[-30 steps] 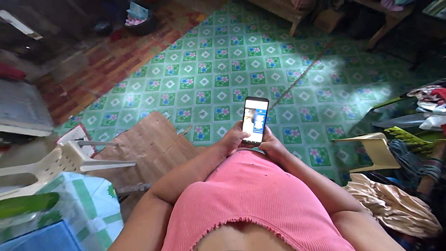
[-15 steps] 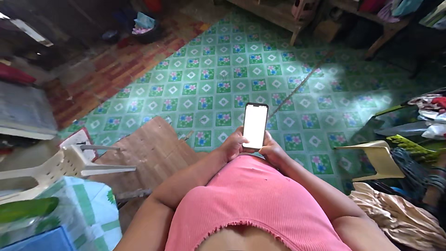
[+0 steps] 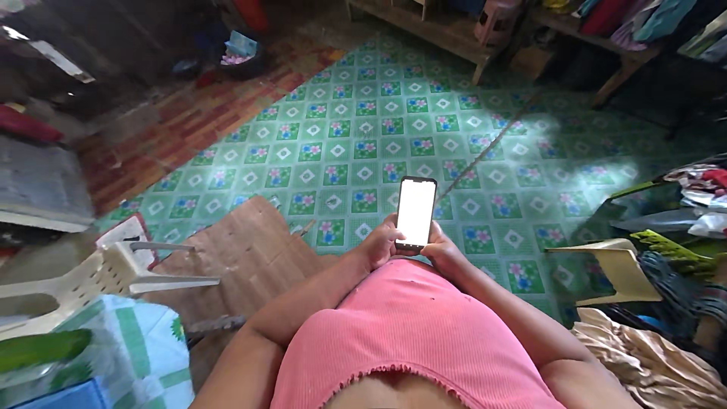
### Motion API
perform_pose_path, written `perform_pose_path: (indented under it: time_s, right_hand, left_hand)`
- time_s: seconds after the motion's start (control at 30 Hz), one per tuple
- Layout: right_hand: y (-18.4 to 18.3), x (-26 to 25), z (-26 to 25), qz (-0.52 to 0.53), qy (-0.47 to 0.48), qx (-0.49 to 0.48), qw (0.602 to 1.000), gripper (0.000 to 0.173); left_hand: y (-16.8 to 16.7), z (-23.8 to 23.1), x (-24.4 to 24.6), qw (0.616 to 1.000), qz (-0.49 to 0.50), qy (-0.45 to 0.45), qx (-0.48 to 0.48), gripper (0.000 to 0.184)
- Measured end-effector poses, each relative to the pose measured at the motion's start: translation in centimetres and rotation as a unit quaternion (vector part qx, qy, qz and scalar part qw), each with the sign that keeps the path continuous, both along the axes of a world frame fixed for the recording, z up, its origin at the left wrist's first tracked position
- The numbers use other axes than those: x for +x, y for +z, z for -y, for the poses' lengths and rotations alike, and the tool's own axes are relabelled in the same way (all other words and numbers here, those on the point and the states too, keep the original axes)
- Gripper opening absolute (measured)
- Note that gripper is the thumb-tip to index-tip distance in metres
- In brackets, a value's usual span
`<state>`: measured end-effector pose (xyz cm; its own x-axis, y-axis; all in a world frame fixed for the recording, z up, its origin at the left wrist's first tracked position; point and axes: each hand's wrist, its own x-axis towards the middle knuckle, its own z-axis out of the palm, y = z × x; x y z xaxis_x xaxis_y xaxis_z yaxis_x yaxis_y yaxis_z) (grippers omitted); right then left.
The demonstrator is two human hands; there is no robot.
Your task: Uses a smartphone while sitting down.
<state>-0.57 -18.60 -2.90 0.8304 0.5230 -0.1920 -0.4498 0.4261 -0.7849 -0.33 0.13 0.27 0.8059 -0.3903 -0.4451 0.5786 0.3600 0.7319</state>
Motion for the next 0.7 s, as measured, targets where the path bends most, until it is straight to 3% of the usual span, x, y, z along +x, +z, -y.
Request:
perform_pose_path:
  time_s: [0.7]
  right_hand:
    - [-0.07, -0.24, 0.06, -0.002, 0.003, 0.002, 1.0, 0.082]
  left_hand:
    - [0.11, 0.1, -0.35, 1.0, -0.009, 0.006, 0.006, 0.058]
